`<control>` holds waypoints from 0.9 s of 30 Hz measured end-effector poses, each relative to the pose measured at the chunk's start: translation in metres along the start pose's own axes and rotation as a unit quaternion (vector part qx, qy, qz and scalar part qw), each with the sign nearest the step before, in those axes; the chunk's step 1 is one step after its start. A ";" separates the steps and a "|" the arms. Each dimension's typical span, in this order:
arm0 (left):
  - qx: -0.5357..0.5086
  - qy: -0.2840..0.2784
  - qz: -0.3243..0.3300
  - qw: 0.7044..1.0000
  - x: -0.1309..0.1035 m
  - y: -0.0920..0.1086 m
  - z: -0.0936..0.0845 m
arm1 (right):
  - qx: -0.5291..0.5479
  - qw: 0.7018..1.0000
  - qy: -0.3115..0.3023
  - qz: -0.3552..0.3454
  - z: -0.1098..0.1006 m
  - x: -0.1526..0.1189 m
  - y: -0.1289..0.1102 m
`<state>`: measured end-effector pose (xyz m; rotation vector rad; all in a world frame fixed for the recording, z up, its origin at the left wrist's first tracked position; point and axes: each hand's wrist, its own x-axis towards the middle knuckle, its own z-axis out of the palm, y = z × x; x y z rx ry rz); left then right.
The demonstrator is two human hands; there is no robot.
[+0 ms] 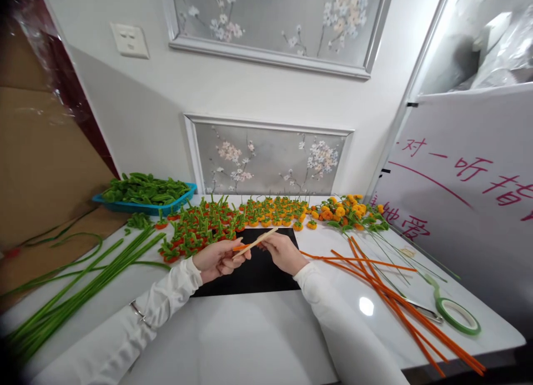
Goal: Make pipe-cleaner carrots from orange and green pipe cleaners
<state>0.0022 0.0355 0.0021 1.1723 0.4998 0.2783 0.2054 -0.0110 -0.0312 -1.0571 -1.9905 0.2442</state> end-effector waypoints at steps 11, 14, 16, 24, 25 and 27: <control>0.068 0.027 0.028 0.997 -0.001 -0.002 0.007 | -0.068 0.996 -0.051 0.013 0.005 -0.001 0.002; 0.096 0.052 0.026 0.994 -0.002 -0.001 0.009 | -0.072 0.996 -0.046 0.015 0.006 -0.001 0.003; 0.110 0.065 0.027 0.991 -0.002 0.000 0.011 | -0.074 0.996 -0.044 0.015 0.006 0.000 0.005; 0.225 0.142 0.102 0.958 0.006 -0.005 0.012 | -0.087 0.994 -0.062 0.021 0.008 -0.002 0.004; 0.274 0.161 0.127 0.939 0.007 -0.006 0.011 | -0.089 0.993 -0.067 0.023 0.008 -0.002 0.003; 0.352 0.193 0.173 0.900 0.009 -0.008 0.008 | -0.092 0.992 -0.079 0.025 0.008 -0.003 -0.002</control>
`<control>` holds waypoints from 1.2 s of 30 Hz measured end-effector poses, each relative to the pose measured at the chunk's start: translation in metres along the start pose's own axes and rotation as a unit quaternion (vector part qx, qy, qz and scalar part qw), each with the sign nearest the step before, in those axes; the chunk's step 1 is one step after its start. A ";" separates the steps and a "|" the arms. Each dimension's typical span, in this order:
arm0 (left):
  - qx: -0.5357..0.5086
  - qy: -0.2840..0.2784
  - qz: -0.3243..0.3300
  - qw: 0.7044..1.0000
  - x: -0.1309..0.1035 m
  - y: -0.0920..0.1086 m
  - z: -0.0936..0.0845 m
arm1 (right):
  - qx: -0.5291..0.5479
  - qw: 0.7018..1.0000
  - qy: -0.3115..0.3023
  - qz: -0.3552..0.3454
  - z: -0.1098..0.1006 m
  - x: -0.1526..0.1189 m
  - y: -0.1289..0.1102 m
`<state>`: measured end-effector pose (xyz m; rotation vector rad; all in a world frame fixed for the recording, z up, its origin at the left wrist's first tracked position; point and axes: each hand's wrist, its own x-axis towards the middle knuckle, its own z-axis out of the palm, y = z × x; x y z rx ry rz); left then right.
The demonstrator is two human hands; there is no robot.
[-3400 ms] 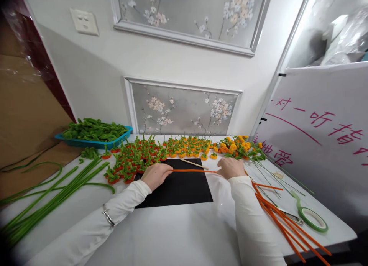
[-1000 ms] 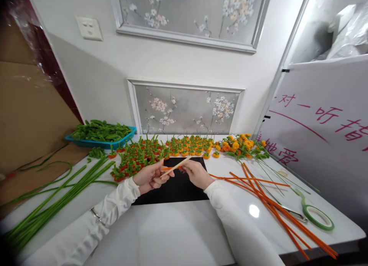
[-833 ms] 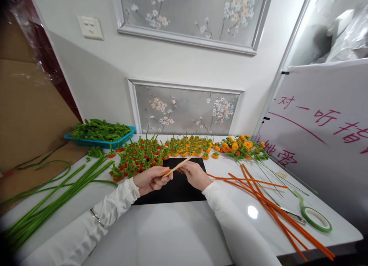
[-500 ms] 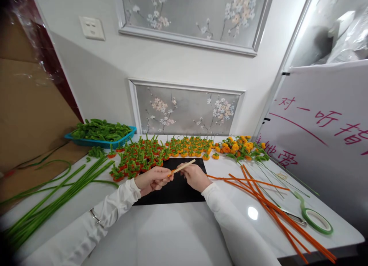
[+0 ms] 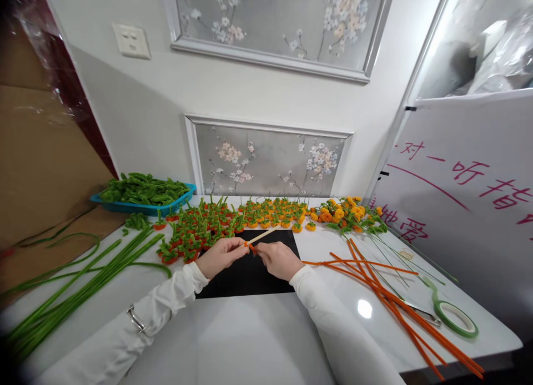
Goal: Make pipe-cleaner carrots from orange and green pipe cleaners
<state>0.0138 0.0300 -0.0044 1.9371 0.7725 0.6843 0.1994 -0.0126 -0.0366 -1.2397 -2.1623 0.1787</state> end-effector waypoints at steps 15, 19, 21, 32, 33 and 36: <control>0.260 0.094 0.145 0.950 -0.002 -0.006 0.000 | -0.057 0.997 -0.045 -0.018 -0.003 -0.002 -0.020; 0.269 0.090 0.153 0.947 0.001 -0.010 -0.001 | -0.061 0.996 -0.052 -0.025 -0.005 -0.003 -0.022; 0.284 0.090 0.151 0.942 0.002 -0.012 -0.002 | -0.062 0.996 -0.056 -0.030 -0.005 -0.003 -0.022; 0.338 0.079 0.130 0.929 0.003 -0.022 -0.001 | -0.065 0.995 -0.061 -0.038 -0.012 -0.003 -0.024; 0.346 0.073 0.128 0.927 0.003 -0.023 -0.002 | -0.072 0.995 -0.056 -0.036 -0.014 -0.003 -0.023; 0.372 0.055 0.128 0.918 0.003 -0.025 -0.004 | -0.107 0.993 -0.036 -0.027 -0.018 -0.003 -0.022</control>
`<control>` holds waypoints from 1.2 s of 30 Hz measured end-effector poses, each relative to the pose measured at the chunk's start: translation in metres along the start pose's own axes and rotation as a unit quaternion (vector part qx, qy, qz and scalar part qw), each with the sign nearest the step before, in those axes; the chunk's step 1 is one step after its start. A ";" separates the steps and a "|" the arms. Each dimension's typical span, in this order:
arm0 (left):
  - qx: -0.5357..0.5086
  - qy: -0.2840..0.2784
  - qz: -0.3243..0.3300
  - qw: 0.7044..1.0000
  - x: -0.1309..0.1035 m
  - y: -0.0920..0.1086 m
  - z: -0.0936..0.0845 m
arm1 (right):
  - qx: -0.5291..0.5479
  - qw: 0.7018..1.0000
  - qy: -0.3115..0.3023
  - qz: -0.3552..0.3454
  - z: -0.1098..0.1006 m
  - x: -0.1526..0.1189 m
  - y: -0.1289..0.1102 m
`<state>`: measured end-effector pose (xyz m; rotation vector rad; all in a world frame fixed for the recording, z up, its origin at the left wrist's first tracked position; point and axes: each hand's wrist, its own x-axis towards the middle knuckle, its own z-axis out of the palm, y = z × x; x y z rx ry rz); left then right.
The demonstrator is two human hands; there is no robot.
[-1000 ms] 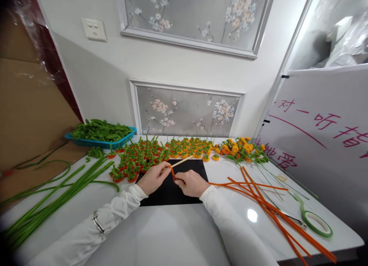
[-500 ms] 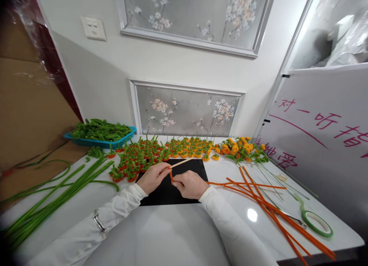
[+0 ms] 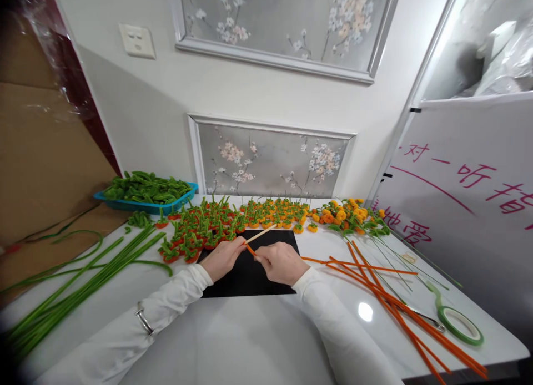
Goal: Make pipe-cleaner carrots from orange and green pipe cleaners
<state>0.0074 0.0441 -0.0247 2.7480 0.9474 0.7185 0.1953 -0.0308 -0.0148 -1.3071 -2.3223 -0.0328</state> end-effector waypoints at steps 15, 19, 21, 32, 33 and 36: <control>0.125 -0.041 0.041 0.990 -0.003 0.014 -0.002 | -0.176 0.980 0.089 -0.034 -0.004 0.004 -0.015; 0.153 -0.026 0.093 0.984 -0.006 0.019 -0.006 | -0.133 0.983 0.126 0.016 -0.010 0.006 -0.006; 0.152 -0.003 0.122 0.981 -0.007 0.020 -0.008 | -0.089 0.987 0.131 0.042 -0.014 0.006 0.000; 0.014 0.085 0.144 0.986 -0.008 0.018 -0.008 | 0.170 0.983 -0.044 0.045 -0.005 0.000 0.022; 0.021 0.087 0.130 0.987 -0.008 0.018 -0.008 | 0.155 0.986 -0.038 0.042 -0.002 0.000 0.018; 0.051 0.091 0.084 0.991 -0.009 0.017 -0.010 | 0.094 0.995 -0.033 0.016 0.001 0.000 0.006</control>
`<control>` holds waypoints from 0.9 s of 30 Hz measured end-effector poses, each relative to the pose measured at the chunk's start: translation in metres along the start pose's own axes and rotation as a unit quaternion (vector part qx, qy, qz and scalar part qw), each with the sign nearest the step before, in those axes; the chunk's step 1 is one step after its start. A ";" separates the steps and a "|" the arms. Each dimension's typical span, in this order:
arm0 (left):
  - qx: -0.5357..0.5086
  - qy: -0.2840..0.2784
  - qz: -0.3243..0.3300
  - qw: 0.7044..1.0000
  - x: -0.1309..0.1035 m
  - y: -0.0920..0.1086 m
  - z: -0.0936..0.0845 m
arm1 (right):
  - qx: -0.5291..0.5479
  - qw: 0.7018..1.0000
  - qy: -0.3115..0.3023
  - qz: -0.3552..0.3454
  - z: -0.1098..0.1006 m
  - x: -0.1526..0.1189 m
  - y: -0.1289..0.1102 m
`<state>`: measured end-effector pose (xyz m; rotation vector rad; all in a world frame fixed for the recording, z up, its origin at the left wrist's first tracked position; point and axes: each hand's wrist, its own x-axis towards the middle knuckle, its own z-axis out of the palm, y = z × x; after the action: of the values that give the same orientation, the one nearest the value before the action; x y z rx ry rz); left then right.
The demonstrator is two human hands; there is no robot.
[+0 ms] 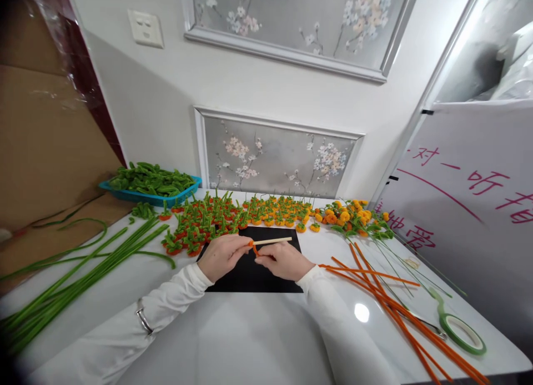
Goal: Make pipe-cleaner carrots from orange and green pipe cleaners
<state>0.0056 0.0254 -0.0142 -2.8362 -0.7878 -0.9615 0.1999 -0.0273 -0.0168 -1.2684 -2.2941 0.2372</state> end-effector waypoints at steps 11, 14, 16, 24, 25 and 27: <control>0.047 -0.039 0.006 0.998 0.000 -0.004 0.001 | -0.153 0.986 0.056 -0.019 -0.007 -0.002 -0.020; 0.056 -0.044 0.016 0.997 0.000 -0.003 0.003 | -0.147 0.984 0.095 -0.011 -0.008 -0.001 -0.017; 0.059 -0.049 0.028 0.997 0.000 -0.002 0.003 | -0.129 0.984 0.121 -0.007 -0.010 -0.001 -0.015; 0.036 -0.042 0.085 0.995 0.000 0.001 0.002 | -0.019 0.988 0.152 0.020 -0.016 0.002 0.003; 0.021 -0.039 0.087 0.995 0.000 0.002 0.003 | 0.001 0.989 0.143 0.028 -0.017 0.002 0.006; -0.018 -0.028 0.088 0.996 0.000 0.002 0.004 | 0.048 0.991 0.111 0.051 -0.016 0.003 0.012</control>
<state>0.0087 0.0243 -0.0173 -2.9147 -0.5181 -0.8828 0.2158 -0.0201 -0.0063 -1.2961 -2.0095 0.2268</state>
